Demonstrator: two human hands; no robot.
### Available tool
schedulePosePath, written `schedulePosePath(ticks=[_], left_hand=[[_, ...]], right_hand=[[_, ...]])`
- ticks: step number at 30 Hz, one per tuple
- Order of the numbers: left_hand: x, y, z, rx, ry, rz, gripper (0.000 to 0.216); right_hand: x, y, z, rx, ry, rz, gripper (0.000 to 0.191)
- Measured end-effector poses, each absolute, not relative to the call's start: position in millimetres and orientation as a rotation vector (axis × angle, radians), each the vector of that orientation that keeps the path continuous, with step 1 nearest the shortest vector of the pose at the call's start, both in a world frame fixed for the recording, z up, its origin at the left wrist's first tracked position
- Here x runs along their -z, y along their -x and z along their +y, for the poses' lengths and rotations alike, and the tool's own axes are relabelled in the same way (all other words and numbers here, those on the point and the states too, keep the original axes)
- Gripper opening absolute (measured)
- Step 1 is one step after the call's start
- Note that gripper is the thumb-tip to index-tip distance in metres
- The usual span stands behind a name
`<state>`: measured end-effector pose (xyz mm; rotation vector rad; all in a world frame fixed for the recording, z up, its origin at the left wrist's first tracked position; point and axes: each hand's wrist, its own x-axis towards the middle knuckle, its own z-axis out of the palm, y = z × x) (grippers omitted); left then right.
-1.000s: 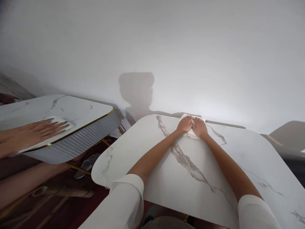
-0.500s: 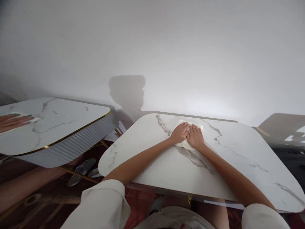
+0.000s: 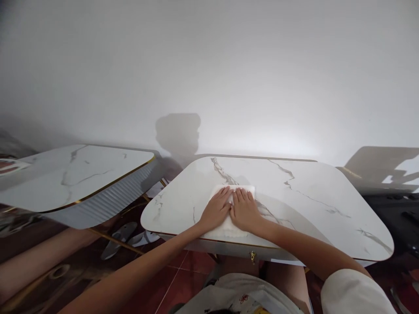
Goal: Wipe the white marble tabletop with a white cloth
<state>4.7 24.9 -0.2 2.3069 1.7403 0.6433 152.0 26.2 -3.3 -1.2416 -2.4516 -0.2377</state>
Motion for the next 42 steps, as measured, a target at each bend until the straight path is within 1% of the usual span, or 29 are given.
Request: schedulePosePath(ticks=[4, 9, 14, 18, 28, 35, 42], left_hand=[[-11.5, -29.1, 5.5, -0.607, -2.103, 1.738, 0.063], [-8.2, -62.3, 15.3, -0.63, -2.103, 1.692, 0.063], [2.7, -82.6, 64.9, -0.72, -2.262, 1.689, 0.05], [0.5, -85.7, 115.5, -0.844, -2.349, 1.676, 0.042], [-9.7, -58.4, 215.7, -0.799, -2.515, 1.63, 0.041], [-7.5, -63.4, 254.4, -0.848, -2.52, 1.699, 0.037], [-10.1, -89.2, 267.5, -0.894, -2.567, 1.623, 0.035]], right_hand=[[0.6, -179.4, 11.4, 0.161, 1.251, -2.516, 0.053], [-9.2, -214.0, 18.0, 0.094, 1.333, -2.564, 0.056], [-21.4, -224.7, 59.1, -0.012, 1.496, -2.533, 0.052], [-23.4, -218.4, 102.9, 0.017, 1.55, -2.438, 0.049], [-23.1, -186.0, 198.7, 0.084, 1.636, -2.339, 0.046], [-21.2, -189.8, 243.7, 0.073, 1.584, -2.346, 0.044], [-20.4, -214.2, 255.2, 0.114, 1.635, -2.301, 0.045]])
